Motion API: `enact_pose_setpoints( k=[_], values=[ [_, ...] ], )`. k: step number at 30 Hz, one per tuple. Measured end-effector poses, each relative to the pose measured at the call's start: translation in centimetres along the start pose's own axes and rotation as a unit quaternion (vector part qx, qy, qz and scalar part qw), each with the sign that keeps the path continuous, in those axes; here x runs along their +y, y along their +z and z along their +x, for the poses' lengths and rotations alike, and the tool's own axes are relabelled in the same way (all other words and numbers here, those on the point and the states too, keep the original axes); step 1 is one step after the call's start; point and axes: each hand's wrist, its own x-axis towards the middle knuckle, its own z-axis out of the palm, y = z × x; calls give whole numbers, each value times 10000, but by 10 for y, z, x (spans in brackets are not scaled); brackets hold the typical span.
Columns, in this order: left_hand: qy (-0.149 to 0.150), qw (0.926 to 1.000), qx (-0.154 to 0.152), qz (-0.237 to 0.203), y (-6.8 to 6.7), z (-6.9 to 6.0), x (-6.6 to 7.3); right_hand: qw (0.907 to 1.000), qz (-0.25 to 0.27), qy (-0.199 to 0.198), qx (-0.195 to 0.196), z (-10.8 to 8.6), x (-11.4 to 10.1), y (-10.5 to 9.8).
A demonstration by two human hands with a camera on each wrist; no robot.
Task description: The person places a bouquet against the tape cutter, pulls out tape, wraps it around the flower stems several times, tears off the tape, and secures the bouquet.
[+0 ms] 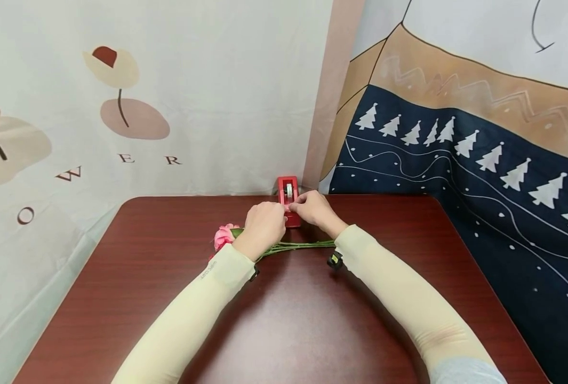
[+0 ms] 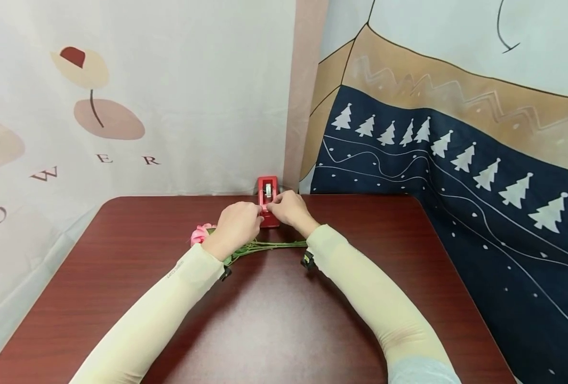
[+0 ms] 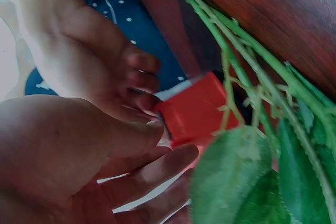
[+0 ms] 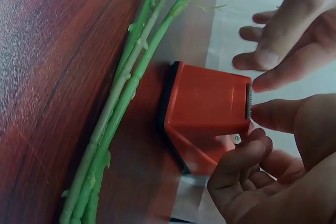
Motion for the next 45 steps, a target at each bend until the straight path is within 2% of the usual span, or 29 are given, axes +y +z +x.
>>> enact_pose_setpoints(
  k=[3, 4, 8, 10, 11, 15, 22, 27, 33, 36, 42, 45],
  values=[
    [-9, 9999, -124, -53, 8, 10, -6, 9998, 185, 109, 30, -1, 1, 0],
    [81, 9999, -47, -131, 23, 19, -16, 9996, 235, 144, -2, -1, 1, 1],
    [118, 9998, -52, -123, 29, 28, -20, 9981, 526, 271, -142, -1, 2, 0],
    [166, 9998, 46, -61, 28, 29, -19, 9964, 748, 331, -209, -1, 2, -1],
    [100, 9999, -17, 43, 14, 23, -10, 9952, 870, 371, -252, 0, 2, -1],
    [109, 9996, 74, 236, 9, 20, -7, 9900, 1259, 471, -424, 2, 3, -4],
    [9, 9998, 7, 209, 6, 19, -6, 9787, 1950, 463, -437, 6, 1, -11],
    [-36, 9998, -1, 174, 7, 20, -7, 9723, 2095, 750, -719, 3, 0, -15],
    [-23, 9999, 8, 146, 7, 20, -6, 9576, 2585, 871, -922, -4, 2, -16],
    [-50, 9998, -29, 198, 7, 20, -6, 9552, 2658, 862, -976, -10, 2, -15],
    [-57, 9998, -37, 171, 7, 21, -7, 9610, 2460, 759, -1004, -26, 2, -16],
    [-79, 9998, -67, 150, 6, 21, -6, 9587, 2519, 741, -1097, -35, 2, -17]
  ],
)
